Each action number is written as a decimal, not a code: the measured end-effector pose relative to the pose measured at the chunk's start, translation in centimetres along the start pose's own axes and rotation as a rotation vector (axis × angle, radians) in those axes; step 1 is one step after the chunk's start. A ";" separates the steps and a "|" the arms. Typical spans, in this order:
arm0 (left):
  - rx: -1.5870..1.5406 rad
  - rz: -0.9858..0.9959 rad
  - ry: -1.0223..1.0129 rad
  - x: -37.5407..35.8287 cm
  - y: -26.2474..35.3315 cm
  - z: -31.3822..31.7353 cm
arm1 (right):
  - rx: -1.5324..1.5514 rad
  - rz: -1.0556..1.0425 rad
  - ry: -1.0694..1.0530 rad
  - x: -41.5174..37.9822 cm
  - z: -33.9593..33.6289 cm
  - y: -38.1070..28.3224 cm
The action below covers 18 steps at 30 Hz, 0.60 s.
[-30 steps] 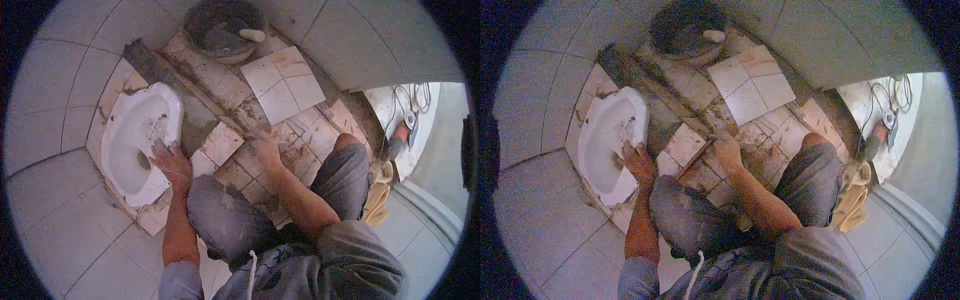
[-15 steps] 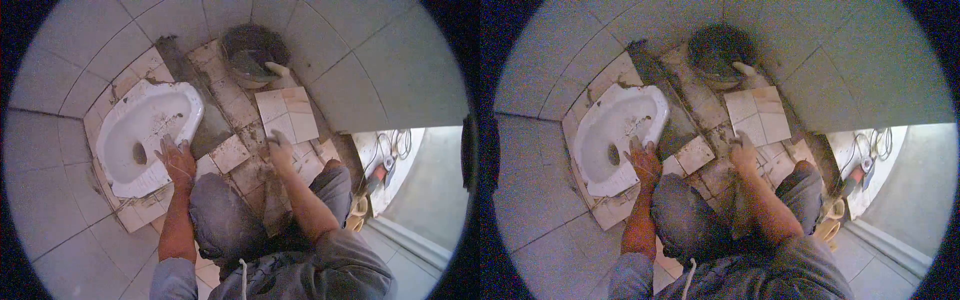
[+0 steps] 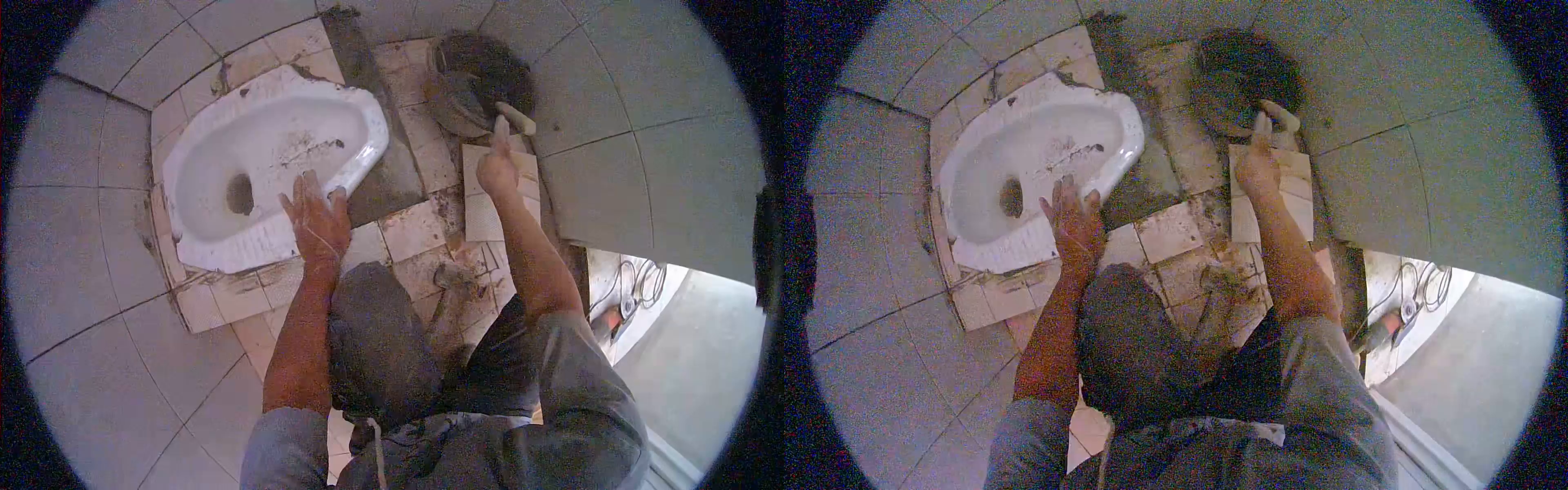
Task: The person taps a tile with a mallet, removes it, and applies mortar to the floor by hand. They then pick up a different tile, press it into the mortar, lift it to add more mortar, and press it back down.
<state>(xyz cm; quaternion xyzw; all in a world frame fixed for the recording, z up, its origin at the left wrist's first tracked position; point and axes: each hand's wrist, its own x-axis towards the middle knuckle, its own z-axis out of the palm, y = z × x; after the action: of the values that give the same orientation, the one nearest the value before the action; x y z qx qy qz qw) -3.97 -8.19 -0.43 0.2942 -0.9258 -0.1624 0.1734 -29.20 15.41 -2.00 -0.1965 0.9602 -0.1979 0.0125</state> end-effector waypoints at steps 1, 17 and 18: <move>0.003 -0.009 0.000 0.0 -0.2 0.2 | -0.015 -0.059 0.082 -0.7 1.1 0.7; 0.133 -0.049 -0.004 0.0 -0.7 1.3 | 0.203 0.245 -0.268 -19.0 -1.3 1.2; 0.180 -0.038 0.004 0.0 -1.0 1.5 | 0.205 0.240 -0.262 -18.6 -2.9 -0.2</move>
<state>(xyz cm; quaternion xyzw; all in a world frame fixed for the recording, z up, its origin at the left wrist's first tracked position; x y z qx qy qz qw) -4.09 -8.60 -2.17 0.3264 -0.9305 -0.0811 0.1451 -12.28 23.43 -0.23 -0.1024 0.9417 -0.2646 0.1810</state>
